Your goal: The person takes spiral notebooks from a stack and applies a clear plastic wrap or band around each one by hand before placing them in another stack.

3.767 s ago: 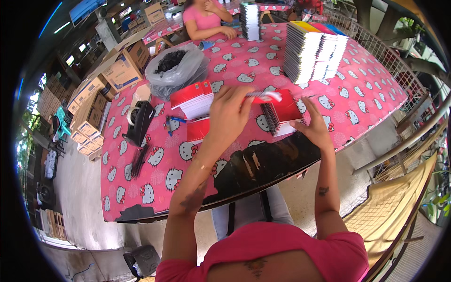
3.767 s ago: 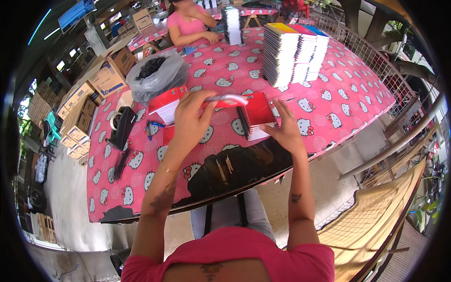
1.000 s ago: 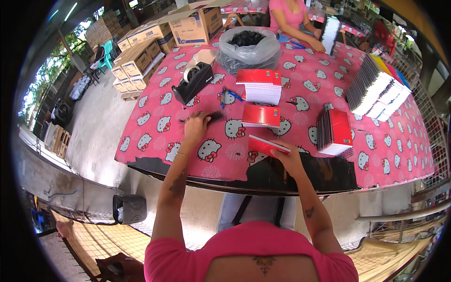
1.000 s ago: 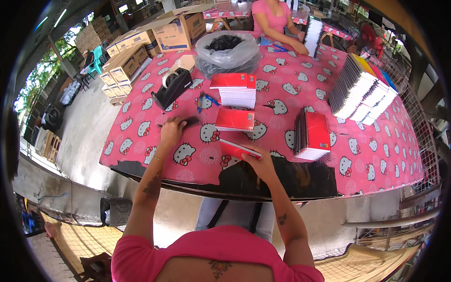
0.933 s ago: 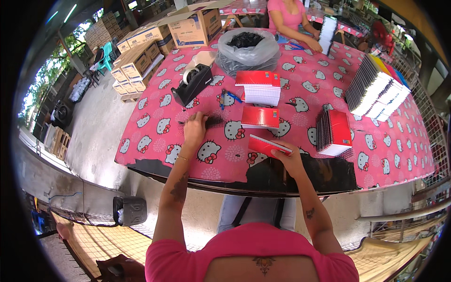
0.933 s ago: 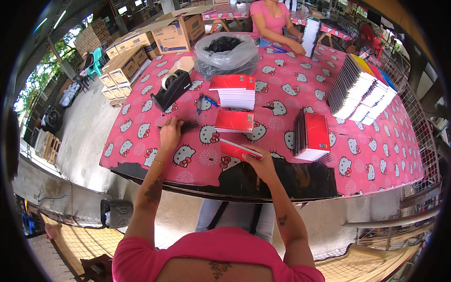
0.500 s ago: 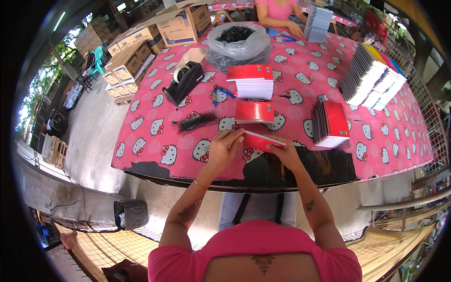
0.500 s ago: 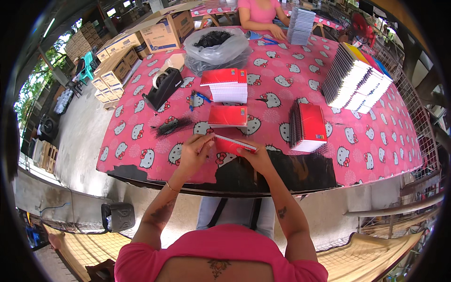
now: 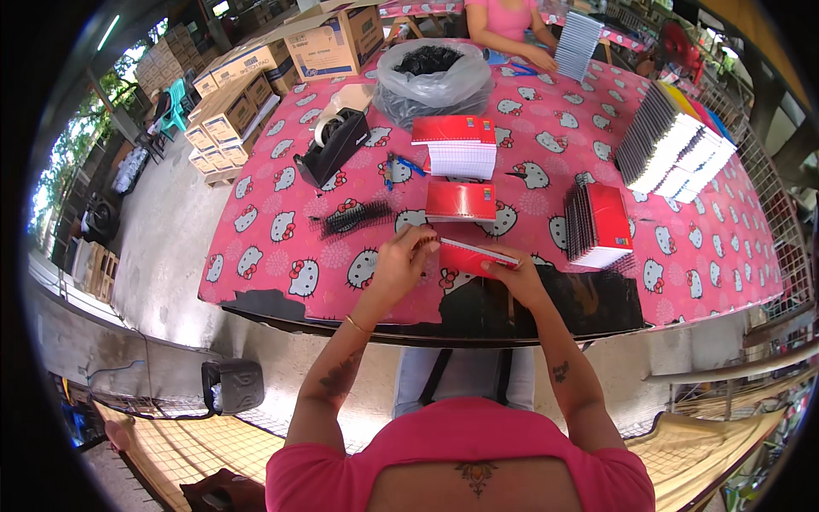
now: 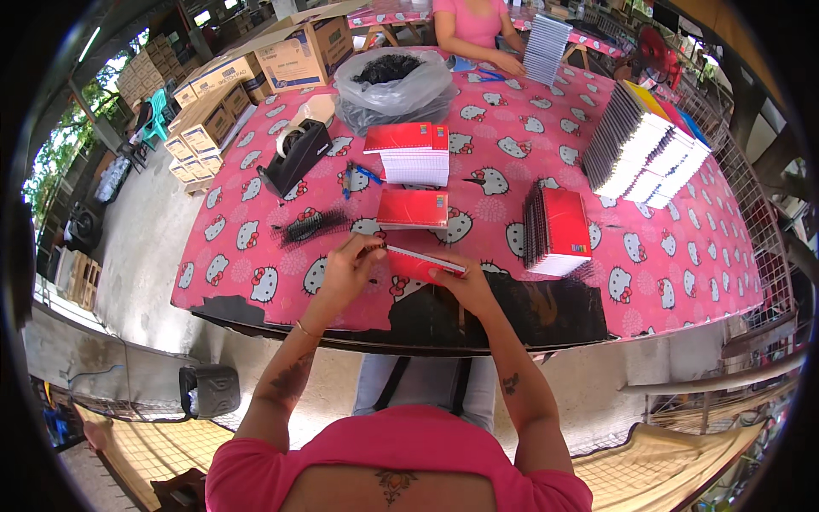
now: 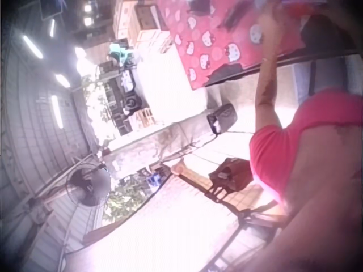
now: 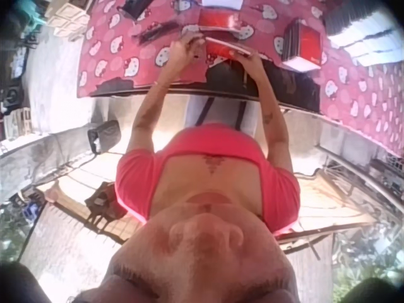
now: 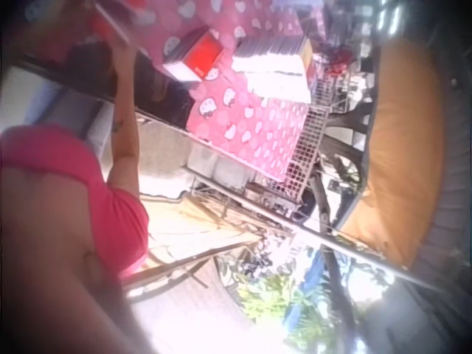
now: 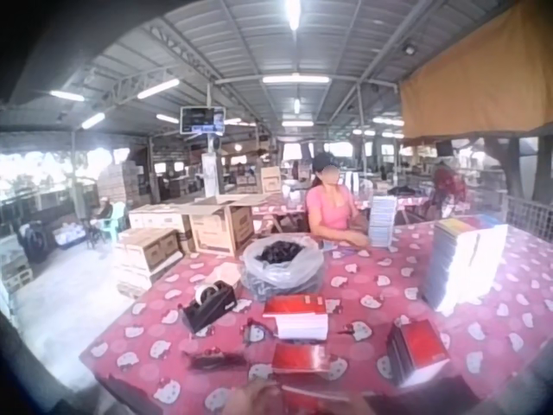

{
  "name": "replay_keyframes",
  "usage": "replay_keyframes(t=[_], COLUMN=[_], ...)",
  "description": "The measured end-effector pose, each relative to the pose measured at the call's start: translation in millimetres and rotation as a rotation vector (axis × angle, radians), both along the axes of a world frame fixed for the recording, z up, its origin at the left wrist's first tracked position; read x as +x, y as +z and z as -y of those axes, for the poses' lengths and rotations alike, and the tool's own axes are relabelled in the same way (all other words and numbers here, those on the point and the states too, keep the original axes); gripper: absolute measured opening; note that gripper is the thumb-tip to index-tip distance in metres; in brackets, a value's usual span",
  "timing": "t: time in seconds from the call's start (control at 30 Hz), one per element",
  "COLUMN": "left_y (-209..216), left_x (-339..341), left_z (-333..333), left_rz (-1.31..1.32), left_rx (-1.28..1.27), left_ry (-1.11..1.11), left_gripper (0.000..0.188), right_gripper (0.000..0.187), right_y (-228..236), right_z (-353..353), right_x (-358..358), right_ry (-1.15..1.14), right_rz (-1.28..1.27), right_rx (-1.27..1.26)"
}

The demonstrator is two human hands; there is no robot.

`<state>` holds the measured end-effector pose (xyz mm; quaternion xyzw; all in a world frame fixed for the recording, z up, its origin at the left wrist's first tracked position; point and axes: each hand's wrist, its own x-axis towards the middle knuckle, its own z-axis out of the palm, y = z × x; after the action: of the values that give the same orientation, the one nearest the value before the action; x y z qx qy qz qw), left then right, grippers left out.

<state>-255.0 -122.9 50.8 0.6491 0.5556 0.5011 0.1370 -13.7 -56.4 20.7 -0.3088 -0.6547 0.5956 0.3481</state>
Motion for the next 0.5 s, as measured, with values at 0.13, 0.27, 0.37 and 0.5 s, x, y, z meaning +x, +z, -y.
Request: replay_keyframes(t=[0.13,0.27,0.37,0.5], left_y=[14,22,37,32], left_x=[-8,-15,-5,-9], left_z=[0,-2,3,1], left_rz=[-0.245,-0.375,-0.472,-0.488], left_rx=[0.028,0.002,0.071,-0.139], left_ry=[-0.169,-0.239,-0.213,-0.255], left_gripper=[0.025,0.029,0.027,0.034], right_gripper=[0.030,0.031,0.031,0.031], right_y=[-3,3,17,17], right_z=[2,2,9,14], right_x=[7,9,10,10], right_ry=[0.018,0.059,0.090,0.080], right_rz=[0.009,-0.006,0.006,0.001], right_rx=[-0.006,0.000,0.007,0.034])
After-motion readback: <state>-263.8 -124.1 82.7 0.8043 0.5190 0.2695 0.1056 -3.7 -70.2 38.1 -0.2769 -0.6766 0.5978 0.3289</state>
